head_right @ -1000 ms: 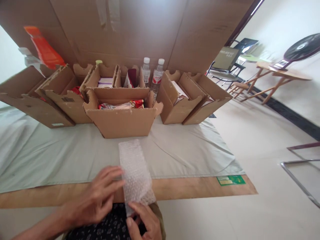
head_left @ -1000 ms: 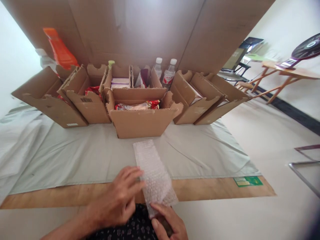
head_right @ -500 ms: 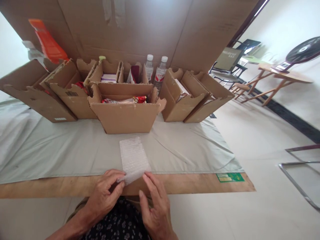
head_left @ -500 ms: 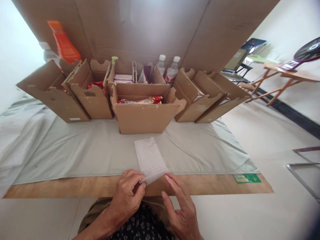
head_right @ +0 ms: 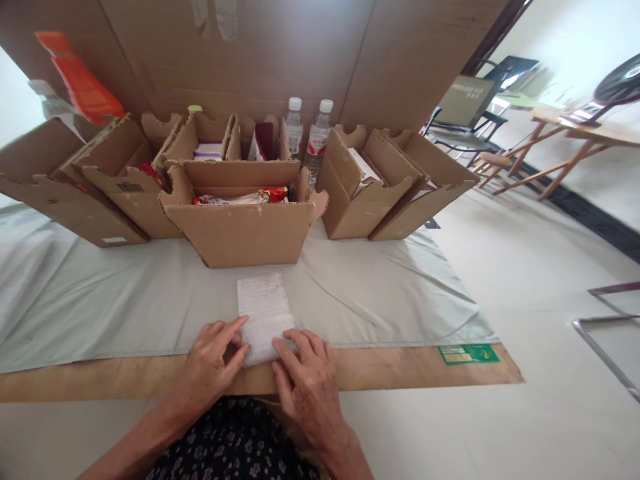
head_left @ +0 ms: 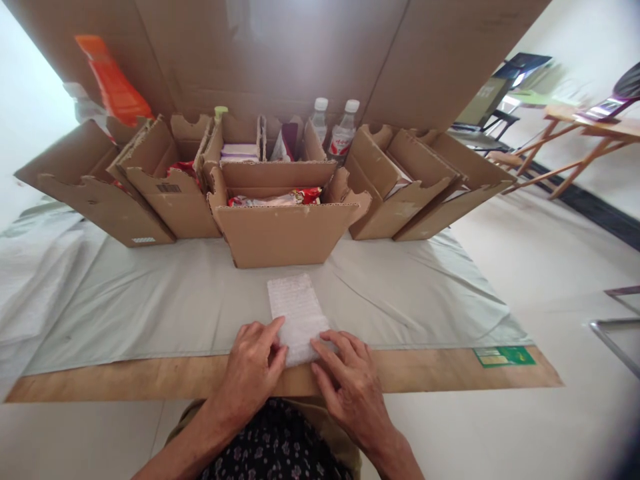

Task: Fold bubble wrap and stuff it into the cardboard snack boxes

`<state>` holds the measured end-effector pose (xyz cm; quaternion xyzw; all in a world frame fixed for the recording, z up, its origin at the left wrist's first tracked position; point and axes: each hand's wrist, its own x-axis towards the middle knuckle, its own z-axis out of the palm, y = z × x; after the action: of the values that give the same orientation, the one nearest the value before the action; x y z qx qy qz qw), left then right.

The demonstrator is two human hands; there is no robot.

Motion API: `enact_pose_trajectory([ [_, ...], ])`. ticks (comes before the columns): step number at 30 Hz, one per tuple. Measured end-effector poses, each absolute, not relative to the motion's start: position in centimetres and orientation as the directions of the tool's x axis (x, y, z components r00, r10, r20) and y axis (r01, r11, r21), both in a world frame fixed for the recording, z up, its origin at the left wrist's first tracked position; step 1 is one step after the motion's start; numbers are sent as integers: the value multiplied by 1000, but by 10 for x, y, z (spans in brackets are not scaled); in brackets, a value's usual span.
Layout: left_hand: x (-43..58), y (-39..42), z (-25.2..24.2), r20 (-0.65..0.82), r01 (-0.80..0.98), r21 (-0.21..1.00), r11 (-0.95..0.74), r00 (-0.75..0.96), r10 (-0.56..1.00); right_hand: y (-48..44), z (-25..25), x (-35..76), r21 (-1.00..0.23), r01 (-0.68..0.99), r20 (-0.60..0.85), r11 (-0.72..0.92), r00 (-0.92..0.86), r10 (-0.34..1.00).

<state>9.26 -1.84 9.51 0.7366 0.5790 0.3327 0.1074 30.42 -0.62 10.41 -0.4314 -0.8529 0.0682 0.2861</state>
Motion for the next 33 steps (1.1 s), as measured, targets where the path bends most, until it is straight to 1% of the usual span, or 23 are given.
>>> enact_pose_trajectory([
  [3, 93, -18, 95, 361, 823, 484, -298, 122, 925, -3, 106, 306, -355, 690, 377, 631, -512, 772],
  [5, 93, -21, 97, 382, 838, 459, -294, 113, 917, 0, 106, 307, -355, 682, 359, 640, -532, 766],
  [7, 93, -25, 101, 427, 830, 457, -320, 111, 897, 4, 105, 308, -342, 672, 364, 657, -550, 752],
  [9, 94, -30, 106, 455, 796, 467, -385, 157, 877, 8, 105, 309, -316, 658, 388, 683, -568, 726],
  [11, 96, -35, 108, 442, 763, 474, -440, 226, 868, 11, 107, 310, -297, 639, 406, 710, -588, 699],
  [13, 98, -37, 108, 414, 751, 478, -455, 264, 871, 15, 111, 311, -297, 612, 408, 733, -613, 677],
  [17, 99, -36, 104, 422, 717, 542, -438, 219, 880, 19, 117, 311, -353, 566, 374, 745, -645, 667],
  [20, 97, -33, 103, 441, 686, 597, -417, 153, 884, 24, 114, 310, -439, 555, 381, 706, -597, 706],
  [22, 95, -30, 103, 437, 700, 598, -391, 125, 891, 27, 109, 309, -465, 555, 424, 690, -544, 724],
  [27, 95, -21, 100, 418, 760, 558, -335, 91, 904, 18, 109, 308, -387, 632, 596, 672, -384, 705],
  [29, 96, -18, 98, 412, 777, 544, -317, 81, 907, 10, 110, 308, -349, 629, 595, 695, -424, 683],
  [33, 97, -17, 93, 403, 802, 523, -287, 64, 913, 4, 107, 305, -285, 611, 507, 738, -557, 657],
])
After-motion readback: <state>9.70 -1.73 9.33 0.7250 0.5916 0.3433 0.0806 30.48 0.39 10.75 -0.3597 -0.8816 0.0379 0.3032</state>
